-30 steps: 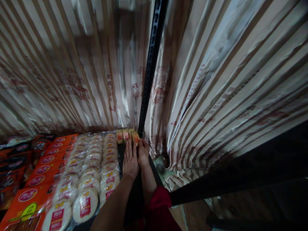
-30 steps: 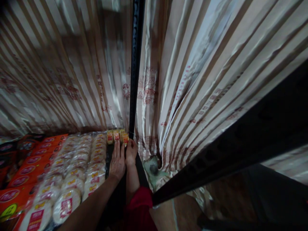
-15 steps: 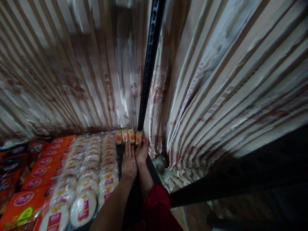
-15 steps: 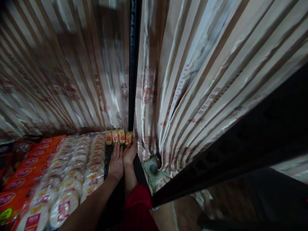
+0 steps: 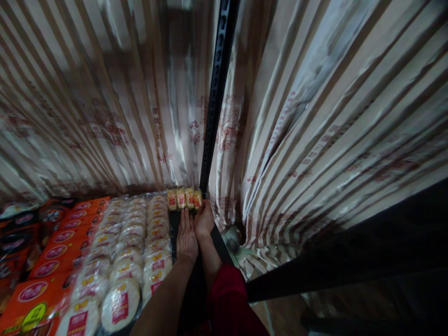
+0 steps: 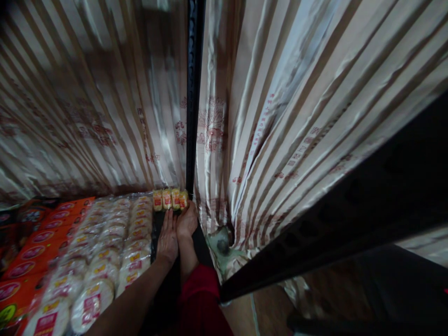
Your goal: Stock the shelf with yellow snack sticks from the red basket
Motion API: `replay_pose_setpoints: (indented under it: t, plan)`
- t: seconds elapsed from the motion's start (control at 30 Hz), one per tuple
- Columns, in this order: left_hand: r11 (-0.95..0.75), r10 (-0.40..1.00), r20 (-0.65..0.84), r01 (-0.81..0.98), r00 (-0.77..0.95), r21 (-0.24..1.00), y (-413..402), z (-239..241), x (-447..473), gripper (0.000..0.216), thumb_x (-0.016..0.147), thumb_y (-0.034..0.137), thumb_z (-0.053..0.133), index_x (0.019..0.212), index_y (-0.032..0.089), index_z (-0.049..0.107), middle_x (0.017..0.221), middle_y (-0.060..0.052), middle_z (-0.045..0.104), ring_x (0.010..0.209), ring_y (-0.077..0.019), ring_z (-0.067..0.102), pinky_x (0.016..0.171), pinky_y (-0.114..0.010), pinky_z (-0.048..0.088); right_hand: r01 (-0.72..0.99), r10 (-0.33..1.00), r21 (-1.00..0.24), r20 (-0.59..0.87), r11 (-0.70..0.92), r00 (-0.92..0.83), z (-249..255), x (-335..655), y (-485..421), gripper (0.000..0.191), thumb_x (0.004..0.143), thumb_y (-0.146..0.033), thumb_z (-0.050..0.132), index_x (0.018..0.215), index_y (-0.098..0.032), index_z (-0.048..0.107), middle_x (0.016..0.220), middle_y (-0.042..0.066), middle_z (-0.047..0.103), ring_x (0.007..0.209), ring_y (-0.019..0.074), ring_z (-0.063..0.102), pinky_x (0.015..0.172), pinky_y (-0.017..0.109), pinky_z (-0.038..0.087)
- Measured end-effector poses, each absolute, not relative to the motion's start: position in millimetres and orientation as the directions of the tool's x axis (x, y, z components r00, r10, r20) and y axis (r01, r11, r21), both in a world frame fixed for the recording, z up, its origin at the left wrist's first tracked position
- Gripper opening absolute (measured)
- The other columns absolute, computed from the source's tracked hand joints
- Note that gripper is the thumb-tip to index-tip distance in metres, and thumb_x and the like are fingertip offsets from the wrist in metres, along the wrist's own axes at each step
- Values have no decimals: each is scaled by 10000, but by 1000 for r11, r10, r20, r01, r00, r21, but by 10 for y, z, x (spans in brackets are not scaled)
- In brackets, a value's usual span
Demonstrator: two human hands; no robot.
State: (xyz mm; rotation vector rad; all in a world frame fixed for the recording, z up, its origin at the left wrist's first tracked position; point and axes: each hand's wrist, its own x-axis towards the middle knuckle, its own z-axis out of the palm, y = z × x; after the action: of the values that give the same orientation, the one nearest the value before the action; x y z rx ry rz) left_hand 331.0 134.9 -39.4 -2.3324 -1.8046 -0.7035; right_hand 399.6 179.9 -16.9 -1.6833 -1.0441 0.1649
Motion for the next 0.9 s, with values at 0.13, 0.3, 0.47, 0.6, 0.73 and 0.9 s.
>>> replay_pose_setpoints:
  t: [0.13,0.3,0.47,0.6,0.73,0.9]
  plan:
    - [-278,893,414,940,176,200,1361,-405,3313,466,842,37,310,1282,77,457,1446,-162,303,1350,-233,239,1019,-368,399,578,689,-810,360,-104,629,-138,3981,1771,300,837,-221,374,1042,-217,593,898,89,627,815,226,565,696,335,405]
    - [-255,905,398,939,148,231,1376,-424,3338,466,835,31,309,1270,70,471,1437,-158,327,1346,-237,253,1035,-365,378,597,708,-792,347,-130,615,-147,3981,1773,330,845,-240,385,1080,-230,617,963,106,623,841,237,572,703,347,412]
    - [-245,918,367,943,150,227,1367,-405,3338,470,842,49,321,1290,84,457,1435,-153,335,1341,-237,268,1033,-367,382,604,729,-796,396,-30,558,-176,3986,1805,366,855,-208,359,1122,-174,608,1019,131,621,891,213,580,777,326,437]
    - [-229,927,346,949,145,216,1365,-398,3341,469,846,49,313,1289,83,461,1433,-160,334,1334,-243,284,1036,-383,376,617,762,-787,408,15,503,-167,3995,1808,395,868,-187,327,1162,-137,586,1080,136,622,983,195,572,860,307,436]
    - [-230,929,338,949,148,216,1374,-412,3349,482,849,51,293,1306,85,444,1427,-180,337,1338,-241,278,1033,-395,375,627,775,-777,427,51,466,-164,4005,1823,409,845,-155,346,1179,-135,581,1086,128,623,1025,191,560,894,307,437]
    - [-214,938,317,954,140,211,1375,-396,3359,503,848,57,311,1342,83,396,1433,-177,323,1335,-246,277,1034,-363,375,620,807,-783,396,48,437,-196,4017,1862,472,796,-133,427,1260,-166,506,1153,115,601,1030,199,568,896,318,449]
